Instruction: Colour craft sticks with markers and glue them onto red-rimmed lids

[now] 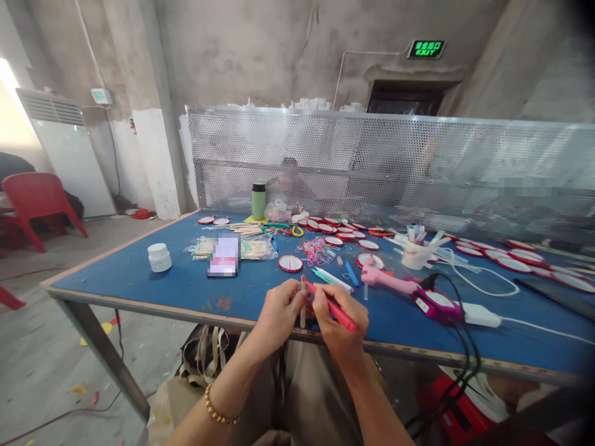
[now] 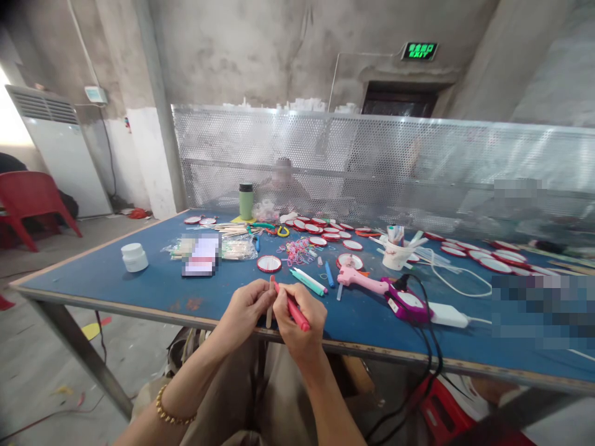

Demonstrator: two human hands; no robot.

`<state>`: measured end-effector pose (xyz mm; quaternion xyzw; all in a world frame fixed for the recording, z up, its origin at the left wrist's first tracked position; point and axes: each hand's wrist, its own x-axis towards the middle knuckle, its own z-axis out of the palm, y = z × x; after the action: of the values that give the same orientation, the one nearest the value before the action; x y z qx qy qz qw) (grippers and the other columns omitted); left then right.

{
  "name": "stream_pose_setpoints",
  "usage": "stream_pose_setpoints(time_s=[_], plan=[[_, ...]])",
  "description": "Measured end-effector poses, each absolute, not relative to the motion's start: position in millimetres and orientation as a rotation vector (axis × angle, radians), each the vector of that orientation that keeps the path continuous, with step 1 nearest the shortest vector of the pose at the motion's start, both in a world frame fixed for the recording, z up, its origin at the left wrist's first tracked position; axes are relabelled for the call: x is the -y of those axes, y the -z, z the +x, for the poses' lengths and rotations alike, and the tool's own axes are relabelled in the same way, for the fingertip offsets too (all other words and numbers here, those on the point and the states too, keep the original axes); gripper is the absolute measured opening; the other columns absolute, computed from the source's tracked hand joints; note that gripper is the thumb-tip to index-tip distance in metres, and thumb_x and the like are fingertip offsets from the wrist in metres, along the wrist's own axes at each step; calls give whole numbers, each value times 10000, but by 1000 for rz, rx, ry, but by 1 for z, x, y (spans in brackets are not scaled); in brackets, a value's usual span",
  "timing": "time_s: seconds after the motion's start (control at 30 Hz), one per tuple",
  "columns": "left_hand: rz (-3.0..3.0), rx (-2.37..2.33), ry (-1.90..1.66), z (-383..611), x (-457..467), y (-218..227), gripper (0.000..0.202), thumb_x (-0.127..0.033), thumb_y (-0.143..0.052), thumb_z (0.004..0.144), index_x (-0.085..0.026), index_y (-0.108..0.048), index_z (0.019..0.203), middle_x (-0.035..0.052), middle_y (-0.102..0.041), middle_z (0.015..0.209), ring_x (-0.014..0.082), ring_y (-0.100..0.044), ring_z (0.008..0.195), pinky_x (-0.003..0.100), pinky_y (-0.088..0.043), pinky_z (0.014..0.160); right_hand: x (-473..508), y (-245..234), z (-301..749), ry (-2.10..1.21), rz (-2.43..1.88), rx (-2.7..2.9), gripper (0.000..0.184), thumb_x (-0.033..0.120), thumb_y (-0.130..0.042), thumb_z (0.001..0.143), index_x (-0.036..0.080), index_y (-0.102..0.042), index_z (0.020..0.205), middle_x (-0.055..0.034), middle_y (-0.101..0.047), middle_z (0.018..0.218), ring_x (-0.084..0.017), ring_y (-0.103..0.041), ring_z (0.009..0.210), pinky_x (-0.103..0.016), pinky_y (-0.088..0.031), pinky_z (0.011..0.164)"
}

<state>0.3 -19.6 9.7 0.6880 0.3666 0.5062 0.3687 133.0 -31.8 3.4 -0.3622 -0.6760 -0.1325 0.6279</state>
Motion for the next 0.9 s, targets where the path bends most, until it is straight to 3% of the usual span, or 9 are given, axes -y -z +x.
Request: stream_pose_setpoints(time_s=[0.9], plan=[[1770, -957, -1301, 1, 20, -8, 280, -314, -473, 921, -164, -529, 692, -38, -506, 622, 98, -432, 591, 201, -328, 567, 33, -5, 133, 329, -824, 1568, 109, 135, -573, 879, 185, -657, 829, -20, -717, 710, -131, -667, 589, -231, -514, 589]])
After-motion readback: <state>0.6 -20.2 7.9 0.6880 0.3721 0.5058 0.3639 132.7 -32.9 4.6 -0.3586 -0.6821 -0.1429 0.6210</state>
